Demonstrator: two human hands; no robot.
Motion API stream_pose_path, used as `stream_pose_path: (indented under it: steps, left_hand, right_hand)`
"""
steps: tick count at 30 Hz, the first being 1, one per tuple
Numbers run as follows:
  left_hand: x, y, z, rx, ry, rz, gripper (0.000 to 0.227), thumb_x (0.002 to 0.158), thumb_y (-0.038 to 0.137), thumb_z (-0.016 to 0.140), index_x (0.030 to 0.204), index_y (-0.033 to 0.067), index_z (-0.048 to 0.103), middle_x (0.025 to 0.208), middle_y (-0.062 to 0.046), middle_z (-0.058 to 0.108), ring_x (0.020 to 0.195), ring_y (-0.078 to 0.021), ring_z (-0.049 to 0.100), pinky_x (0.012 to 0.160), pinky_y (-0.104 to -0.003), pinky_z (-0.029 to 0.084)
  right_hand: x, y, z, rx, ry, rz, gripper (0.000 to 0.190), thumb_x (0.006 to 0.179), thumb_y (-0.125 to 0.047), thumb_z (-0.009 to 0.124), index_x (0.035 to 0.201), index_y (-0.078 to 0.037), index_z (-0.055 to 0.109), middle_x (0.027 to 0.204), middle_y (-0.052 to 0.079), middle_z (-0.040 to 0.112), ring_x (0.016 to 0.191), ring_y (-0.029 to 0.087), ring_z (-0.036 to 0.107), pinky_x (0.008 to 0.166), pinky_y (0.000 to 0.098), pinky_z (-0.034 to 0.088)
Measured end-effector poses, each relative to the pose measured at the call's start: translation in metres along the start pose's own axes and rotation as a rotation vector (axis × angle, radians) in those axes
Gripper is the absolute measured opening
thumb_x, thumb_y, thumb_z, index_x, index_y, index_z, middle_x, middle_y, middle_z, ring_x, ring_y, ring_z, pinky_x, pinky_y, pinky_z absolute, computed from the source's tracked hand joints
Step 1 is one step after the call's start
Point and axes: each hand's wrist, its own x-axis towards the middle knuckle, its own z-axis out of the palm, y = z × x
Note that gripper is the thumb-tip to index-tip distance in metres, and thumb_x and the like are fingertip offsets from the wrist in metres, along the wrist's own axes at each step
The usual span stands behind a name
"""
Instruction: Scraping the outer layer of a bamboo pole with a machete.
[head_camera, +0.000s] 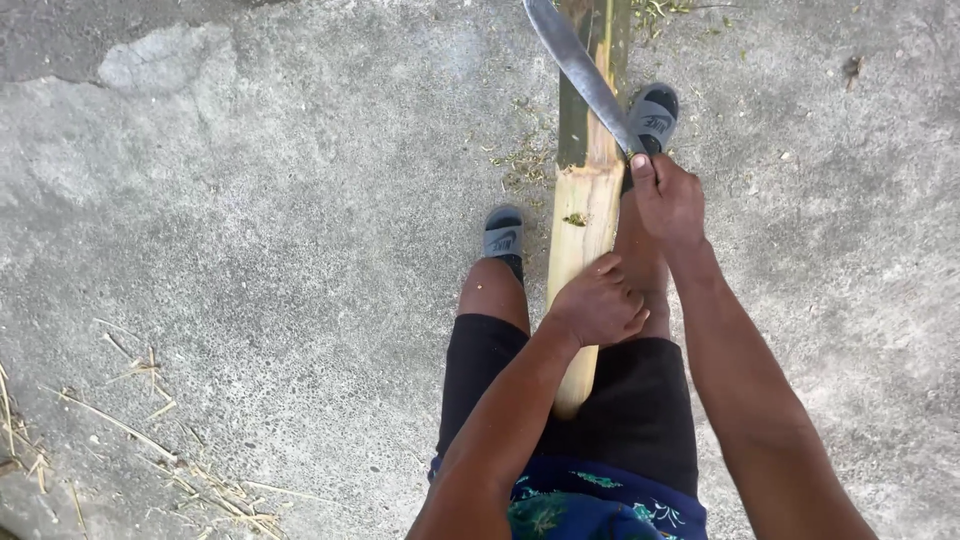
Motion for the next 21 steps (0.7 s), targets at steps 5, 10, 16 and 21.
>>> stream_pose_path:
  steps: [5,10,16,21]
  left_hand:
    - [-0.001,0.004,0.000,0.029,-0.037,0.042,0.041,0.094,0.037,0.055,0.061,0.0143,0.065,0.061,-0.003,0.065,0.072,-0.0210,0.063,0.108,-0.038,0.034]
    - [0.001,0.005,-0.002,0.043,-0.007,0.027,0.041,0.092,0.038,0.054,0.061,0.0140,0.065,0.062,-0.003,0.066,0.075,-0.0212,0.064,0.112,-0.039,0.032]
    - [-0.004,0.009,0.007,0.036,-0.006,0.025,0.042,0.094,0.040,0.056,0.063,0.0131,0.066,0.062,-0.004,0.066,0.075,-0.0213,0.064,0.113,-0.037,0.033]
    - [-0.002,0.002,0.005,0.010,0.057,0.026,0.040,0.092,0.038,0.057,0.062,0.0124,0.065,0.060,-0.005,0.065,0.073,-0.0213,0.064,0.113,-0.038,0.034]
  right_hand:
    - [-0.007,-0.020,-0.029,-0.338,-0.151,-0.330,0.053,0.111,-0.048,0.054,0.079,-0.006,0.058,0.056,0.016,0.057,0.052,0.037,0.062,0.052,0.0483,0.049]
    - [0.009,-0.018,-0.020,-0.287,-0.063,-0.159,0.050,0.113,-0.048,0.052,0.086,-0.007,0.061,0.061,0.014,0.060,0.054,0.034,0.064,0.054,0.0487,0.051]
    - [0.006,-0.040,-0.037,-0.454,-0.134,-0.314,0.050,0.114,-0.047,0.053,0.086,-0.007,0.061,0.062,0.013,0.061,0.055,0.034,0.065,0.057,0.0494,0.052]
    - [0.017,-0.048,-0.026,-0.391,-0.075,-0.087,0.043,0.112,-0.043,0.055,0.089,-0.008,0.063,0.057,0.013,0.060,0.050,0.034,0.063,0.051,0.0489,0.050]
